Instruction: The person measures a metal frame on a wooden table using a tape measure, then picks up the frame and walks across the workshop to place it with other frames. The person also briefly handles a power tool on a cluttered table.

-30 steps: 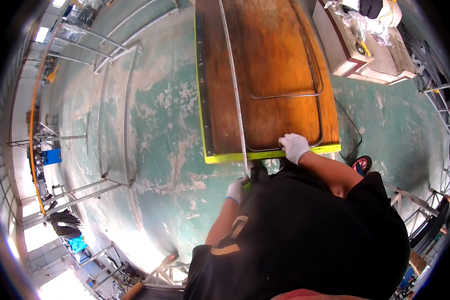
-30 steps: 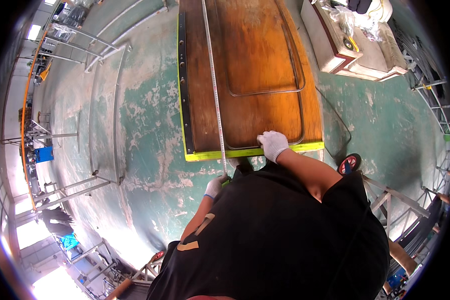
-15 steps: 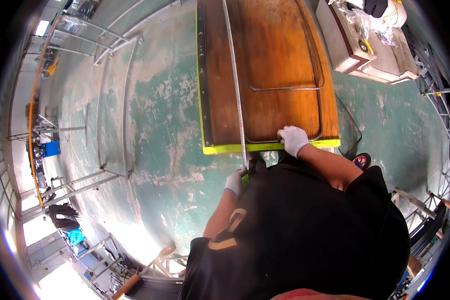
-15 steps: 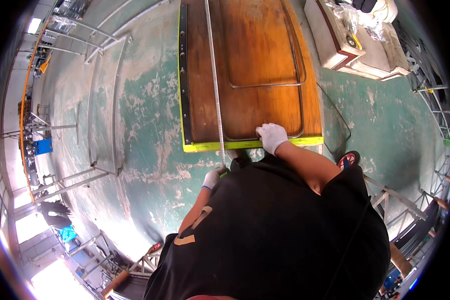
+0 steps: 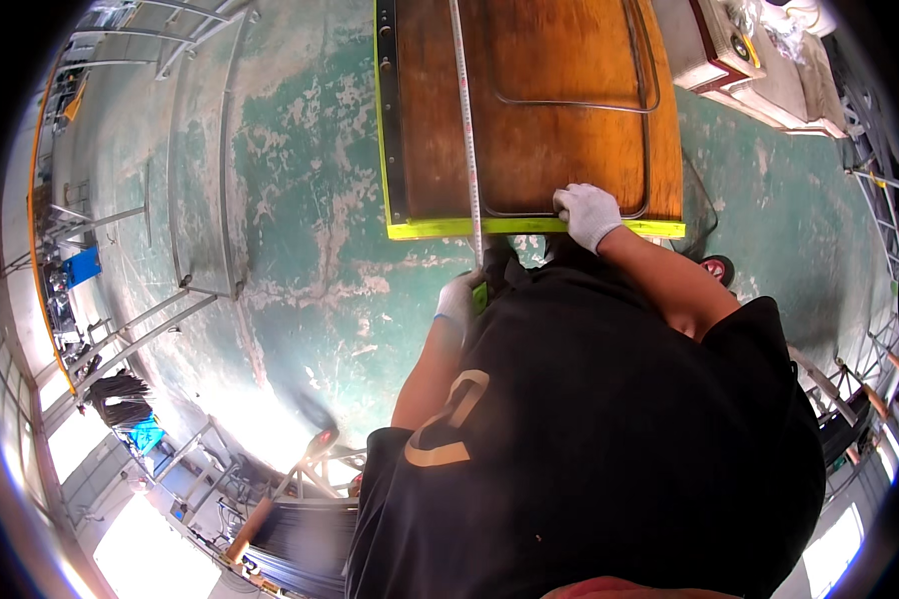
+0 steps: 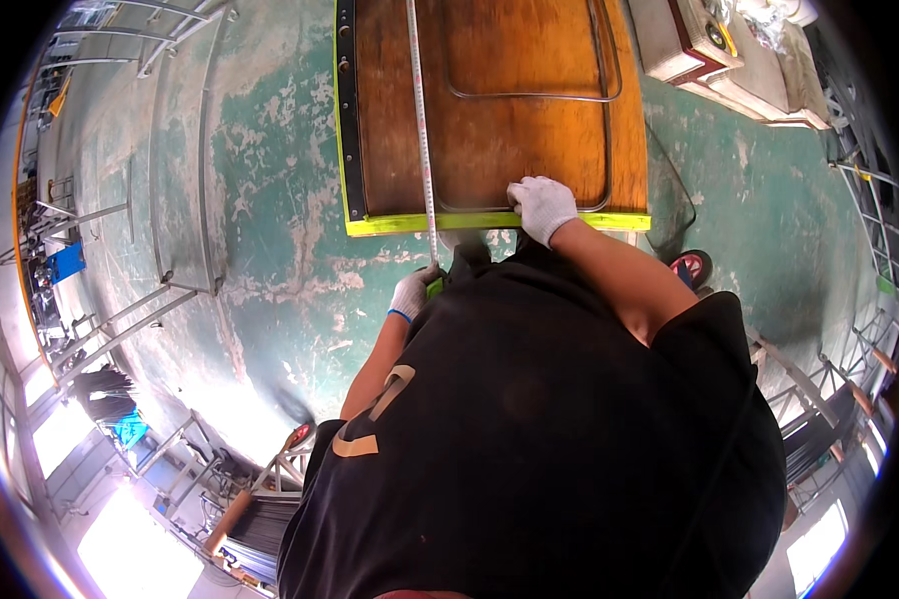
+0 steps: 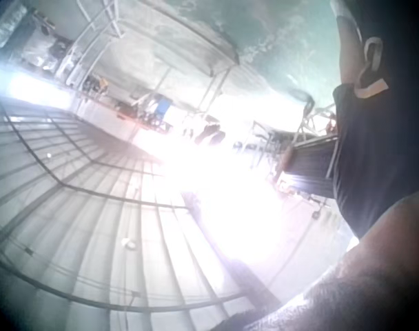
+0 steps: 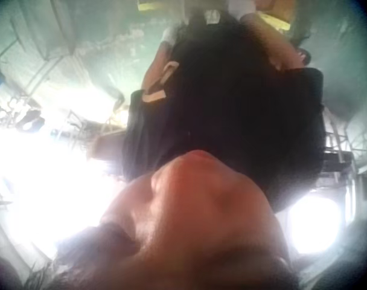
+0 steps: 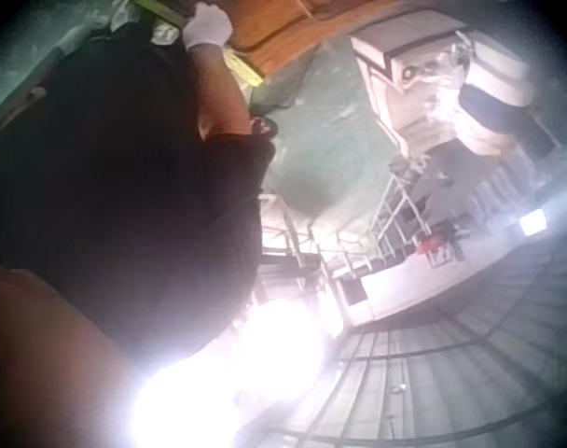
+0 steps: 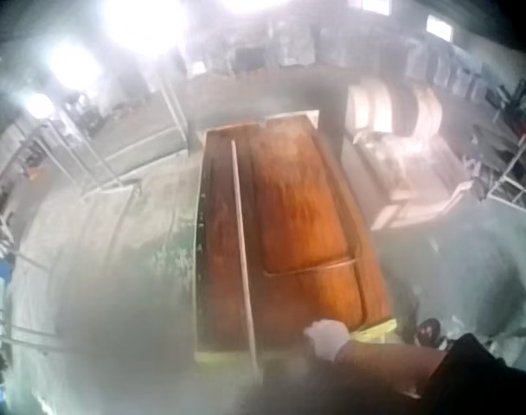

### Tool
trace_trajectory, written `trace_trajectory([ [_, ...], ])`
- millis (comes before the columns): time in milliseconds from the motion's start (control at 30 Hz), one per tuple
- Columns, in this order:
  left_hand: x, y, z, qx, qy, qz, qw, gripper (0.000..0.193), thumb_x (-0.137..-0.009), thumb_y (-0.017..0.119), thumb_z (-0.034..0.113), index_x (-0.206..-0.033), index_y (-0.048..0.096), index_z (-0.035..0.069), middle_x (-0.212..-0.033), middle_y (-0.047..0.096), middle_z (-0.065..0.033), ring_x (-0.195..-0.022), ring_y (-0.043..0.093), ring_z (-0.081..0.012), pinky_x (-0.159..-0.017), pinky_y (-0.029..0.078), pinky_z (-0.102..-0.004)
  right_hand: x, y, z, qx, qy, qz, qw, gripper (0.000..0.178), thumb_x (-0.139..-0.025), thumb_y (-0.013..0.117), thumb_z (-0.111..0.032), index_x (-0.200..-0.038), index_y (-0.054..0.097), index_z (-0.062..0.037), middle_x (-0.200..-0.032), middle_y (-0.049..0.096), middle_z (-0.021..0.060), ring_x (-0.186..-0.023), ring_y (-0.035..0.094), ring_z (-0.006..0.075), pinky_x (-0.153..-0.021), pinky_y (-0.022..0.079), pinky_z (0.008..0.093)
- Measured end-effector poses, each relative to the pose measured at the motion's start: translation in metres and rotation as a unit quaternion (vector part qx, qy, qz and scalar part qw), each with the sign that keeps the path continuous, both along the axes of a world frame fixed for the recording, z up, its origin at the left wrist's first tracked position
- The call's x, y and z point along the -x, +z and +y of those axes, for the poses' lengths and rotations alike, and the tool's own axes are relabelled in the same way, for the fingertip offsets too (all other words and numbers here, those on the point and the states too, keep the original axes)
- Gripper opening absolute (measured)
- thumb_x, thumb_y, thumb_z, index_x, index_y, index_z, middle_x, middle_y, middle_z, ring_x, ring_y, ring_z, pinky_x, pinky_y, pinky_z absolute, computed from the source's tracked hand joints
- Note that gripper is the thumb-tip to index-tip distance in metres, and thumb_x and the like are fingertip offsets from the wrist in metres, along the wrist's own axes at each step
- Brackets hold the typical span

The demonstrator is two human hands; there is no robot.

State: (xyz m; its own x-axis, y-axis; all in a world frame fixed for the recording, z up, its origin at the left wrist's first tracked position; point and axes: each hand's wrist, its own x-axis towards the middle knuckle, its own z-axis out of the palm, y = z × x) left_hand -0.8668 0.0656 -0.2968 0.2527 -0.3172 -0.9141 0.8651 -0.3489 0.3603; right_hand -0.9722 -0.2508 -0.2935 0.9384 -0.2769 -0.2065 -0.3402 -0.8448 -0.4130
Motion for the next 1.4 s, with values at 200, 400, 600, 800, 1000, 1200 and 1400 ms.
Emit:
trace_trajectory([
  [200, -0.002, -0.019, 0.005, -0.03, -0.014, 0.012, 0.999, 0.042, -0.11, 0.067, 0.039, -0.113, 0.078, -0.002, -0.101, 0.075, -0.0046, -0.09, 0.066, -0.0119, -0.083, 0.055, -0.0309, -0.001, 0.005, 0.001, 0.001, -0.002, 0.012, 1.0, 0.005, -0.088, 0.071, -0.018, -0.092, 0.07, -0.0157, -0.095, 0.071, 0.0073, -0.099, 0.071, 0.0314, -0.087, 0.056, 0.0477],
  [400, -0.005, 0.004, -0.004, -0.065, -0.032, 0.008, 0.997, 0.04, -0.109, 0.069, 0.036, -0.113, 0.077, -0.003, -0.099, 0.075, -0.0051, -0.088, 0.067, -0.0124, -0.081, 0.056, -0.0306, -0.001, 0.005, 0.001, -0.011, -0.008, 0.005, 1.0, 0.006, -0.087, 0.071, -0.016, -0.093, 0.07, -0.0147, -0.095, 0.07, 0.0077, -0.099, 0.069, 0.0318, -0.088, 0.056, 0.0475],
  [600, -0.003, -0.015, 0.002, -0.049, 0.004, 0.038, 0.998, 0.04, -0.11, 0.069, 0.036, -0.113, 0.075, -0.003, -0.094, 0.073, -0.0073, -0.083, 0.069, -0.0156, -0.077, 0.058, -0.0316, -0.002, 0.006, 0.002, -0.009, -0.008, 0.008, 1.0, 0.005, -0.087, 0.071, -0.015, -0.092, 0.069, -0.0154, -0.094, 0.07, 0.0071, -0.099, 0.069, 0.0314, -0.088, 0.055, 0.0472],
  [800, -0.002, -0.032, 0.008, -0.037, 0.029, 0.071, 0.996, 0.04, -0.11, 0.068, 0.037, -0.113, 0.072, -0.003, -0.091, 0.072, -0.0103, -0.076, 0.07, -0.0208, -0.072, 0.059, -0.0351, -0.002, 0.001, 0.001, -0.008, -0.005, 0.011, 1.0, 0.005, -0.088, 0.07, -0.017, -0.093, 0.07, -0.0158, -0.095, 0.07, 0.0067, -0.101, 0.069, 0.0311, -0.089, 0.056, 0.047],
  [1000, -0.002, -0.034, 0.01, -0.023, 0.034, 0.076, 0.996, 0.041, -0.11, 0.067, 0.037, -0.112, 0.072, -0.003, -0.091, 0.073, -0.0101, -0.077, 0.07, -0.02, -0.072, 0.059, -0.0345, -0.003, 0.003, 0.0, -0.006, -0.005, 0.023, 1.0, 0.005, -0.09, 0.07, -0.019, -0.094, 0.071, -0.0164, -0.097, 0.072, 0.0061, -0.102, 0.07, 0.0308, -0.09, 0.056, 0.0469],
  [1200, -0.003, -0.024, 0.007, -0.021, 0.021, 0.067, 0.997, 0.04, -0.11, 0.067, 0.038, -0.111, 0.072, -0.002, -0.09, 0.072, -0.0094, -0.077, 0.07, -0.0193, -0.072, 0.059, -0.0339, -0.003, 0.006, 0.001, -0.004, -0.006, 0.026, 1.0, 0.005, -0.089, 0.07, -0.019, -0.094, 0.071, -0.0164, -0.097, 0.072, 0.0063, -0.101, 0.07, 0.0312, -0.089, 0.056, 0.0474],
  [1400, -0.003, -0.018, 0.003, -0.034, 0.033, 0.07, 0.996, 0.04, -0.11, 0.067, 0.038, -0.112, 0.072, -0.002, -0.09, 0.072, -0.0086, -0.078, 0.07, -0.0188, -0.073, 0.06, -0.034, -0.002, 0.005, 0.001, -0.005, -0.004, 0.019, 1.0, 0.005, -0.088, 0.07, -0.019, -0.093, 0.07, -0.016, -0.096, 0.072, 0.0071, -0.1, 0.07, 0.0317, -0.088, 0.056, 0.0476],
])
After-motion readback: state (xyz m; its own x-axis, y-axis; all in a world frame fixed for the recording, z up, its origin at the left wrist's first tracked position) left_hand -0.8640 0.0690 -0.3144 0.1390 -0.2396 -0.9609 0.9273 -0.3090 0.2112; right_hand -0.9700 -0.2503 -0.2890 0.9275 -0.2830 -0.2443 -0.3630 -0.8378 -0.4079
